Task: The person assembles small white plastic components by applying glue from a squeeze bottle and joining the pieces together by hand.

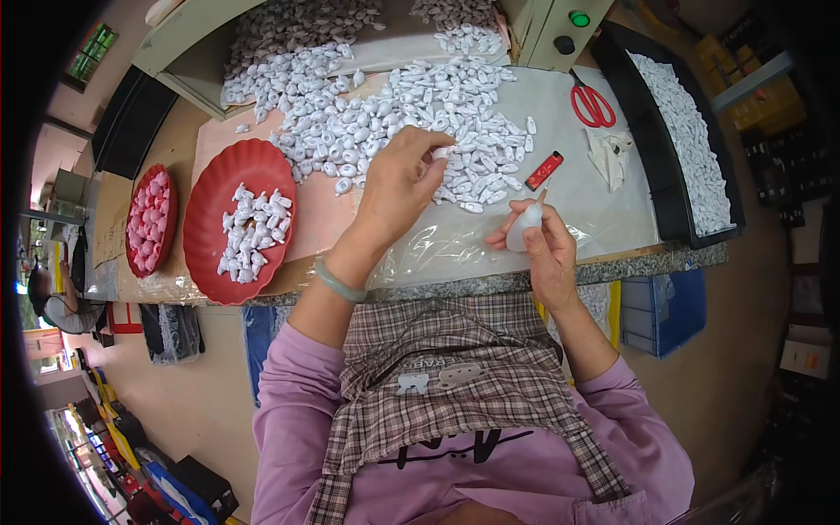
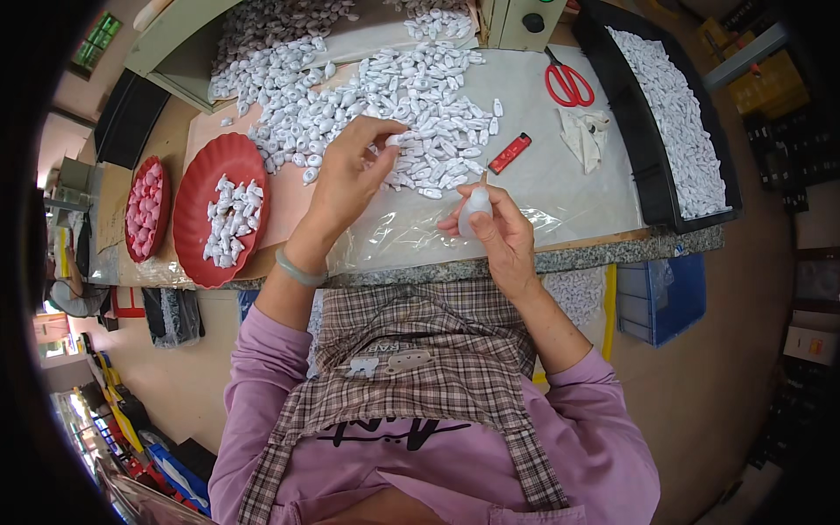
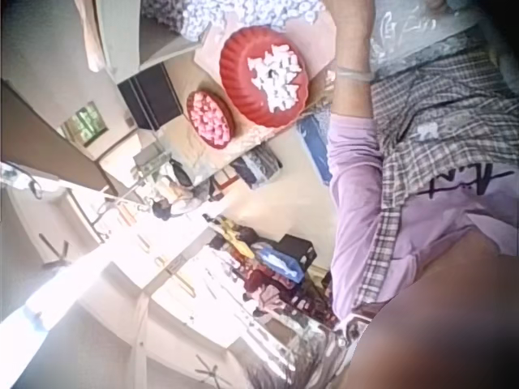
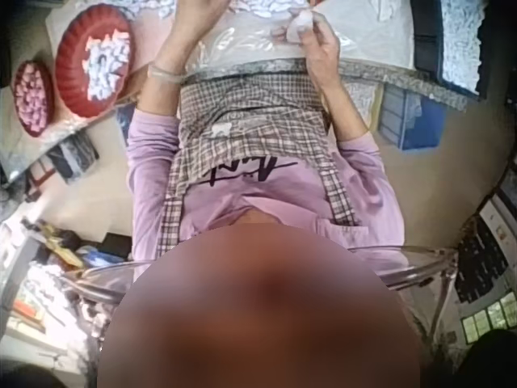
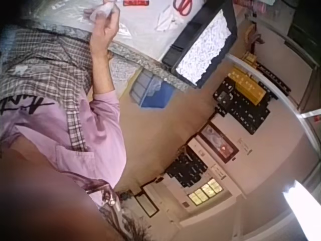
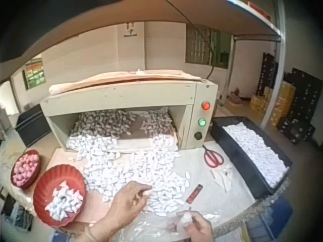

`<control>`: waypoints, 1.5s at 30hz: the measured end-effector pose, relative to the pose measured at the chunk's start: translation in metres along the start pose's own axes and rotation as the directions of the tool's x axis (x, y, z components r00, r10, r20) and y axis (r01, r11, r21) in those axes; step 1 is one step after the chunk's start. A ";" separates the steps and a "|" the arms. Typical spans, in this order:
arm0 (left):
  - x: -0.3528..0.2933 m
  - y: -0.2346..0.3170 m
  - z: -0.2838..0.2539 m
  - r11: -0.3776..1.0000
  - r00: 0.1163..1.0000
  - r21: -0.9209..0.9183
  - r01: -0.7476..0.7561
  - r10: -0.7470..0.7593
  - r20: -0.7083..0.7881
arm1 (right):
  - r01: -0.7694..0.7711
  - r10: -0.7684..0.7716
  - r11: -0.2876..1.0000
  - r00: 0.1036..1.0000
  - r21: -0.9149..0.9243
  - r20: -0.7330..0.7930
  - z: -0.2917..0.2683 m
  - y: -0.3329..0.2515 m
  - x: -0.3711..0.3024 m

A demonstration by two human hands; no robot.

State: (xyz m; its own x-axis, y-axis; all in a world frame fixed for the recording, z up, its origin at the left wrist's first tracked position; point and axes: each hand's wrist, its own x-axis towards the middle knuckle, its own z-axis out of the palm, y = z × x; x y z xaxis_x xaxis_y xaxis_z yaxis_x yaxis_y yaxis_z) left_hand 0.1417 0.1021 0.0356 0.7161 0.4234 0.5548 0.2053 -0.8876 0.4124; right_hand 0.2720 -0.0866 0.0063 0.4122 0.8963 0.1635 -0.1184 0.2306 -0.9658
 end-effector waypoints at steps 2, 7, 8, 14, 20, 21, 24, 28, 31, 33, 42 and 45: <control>-0.013 0.017 -0.011 0.378 0.818 -0.767 0.518 -0.482 0.315 | -0.037 0.037 0.998 0.999 0.043 -0.018 0.001 -0.003 -0.001; -0.064 0.038 -0.030 -0.229 0.704 -0.853 0.468 -0.487 0.517 | -0.050 0.048 0.998 0.998 0.036 0.044 0.011 0.003 -0.004; -0.072 0.040 -0.030 -0.272 0.688 -0.849 0.453 -0.499 0.527 | -0.107 0.105 0.994 0.993 0.029 0.051 0.013 0.003 -0.005; -0.101 0.043 -0.037 -0.364 0.700 -0.842 0.398 -0.473 0.535 | -0.205 0.194 0.970 0.977 0.128 0.092 0.029 0.001 -0.006; -0.098 0.054 -0.032 -0.396 0.725 -0.783 0.479 -0.324 0.607 | 0.097 -0.077 0.991 0.978 -0.096 0.195 0.040 -0.014 0.005; -0.096 0.056 -0.029 -0.376 0.724 -0.780 0.501 -0.311 0.615 | 0.081 -0.058 0.992 0.974 -0.100 0.218 0.043 -0.013 0.007; -0.098 0.063 -0.026 -0.242 0.729 -0.795 0.556 -0.317 0.606 | 0.097 -0.057 0.980 0.974 -0.175 0.220 0.049 -0.010 0.009; -0.092 0.072 -0.024 -0.013 0.717 -0.810 0.587 -0.455 0.527 | 0.021 -0.010 0.998 0.984 -0.056 0.180 0.050 -0.001 0.002; -0.093 0.069 -0.017 0.063 0.681 -0.748 0.661 -0.469 0.562 | 0.034 -0.015 0.994 0.983 -0.101 0.182 0.041 -0.014 0.001; -0.093 0.066 -0.015 0.125 0.702 -0.749 0.651 -0.475 0.531 | 0.350 -0.296 0.843 0.936 -0.407 0.193 0.018 -0.042 0.010; -0.118 0.020 -0.013 0.387 0.728 -0.730 0.563 -0.650 0.217 | -0.031 -0.367 0.026 0.929 -0.999 -0.038 -0.267 -0.151 0.047; -0.113 0.024 -0.009 0.444 0.744 -0.711 0.545 -0.648 0.165 | -0.083 -0.035 0.033 0.996 -0.996 -0.084 -0.306 -0.114 0.053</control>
State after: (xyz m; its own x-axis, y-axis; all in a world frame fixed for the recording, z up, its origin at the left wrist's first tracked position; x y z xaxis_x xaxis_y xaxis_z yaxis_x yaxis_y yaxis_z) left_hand 0.0595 0.0346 -0.0108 0.5095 0.8600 0.0262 0.0071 -0.0346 0.9994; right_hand 0.5837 -0.1817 0.0632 0.4910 0.8524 0.1799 0.8614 -0.4442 -0.2462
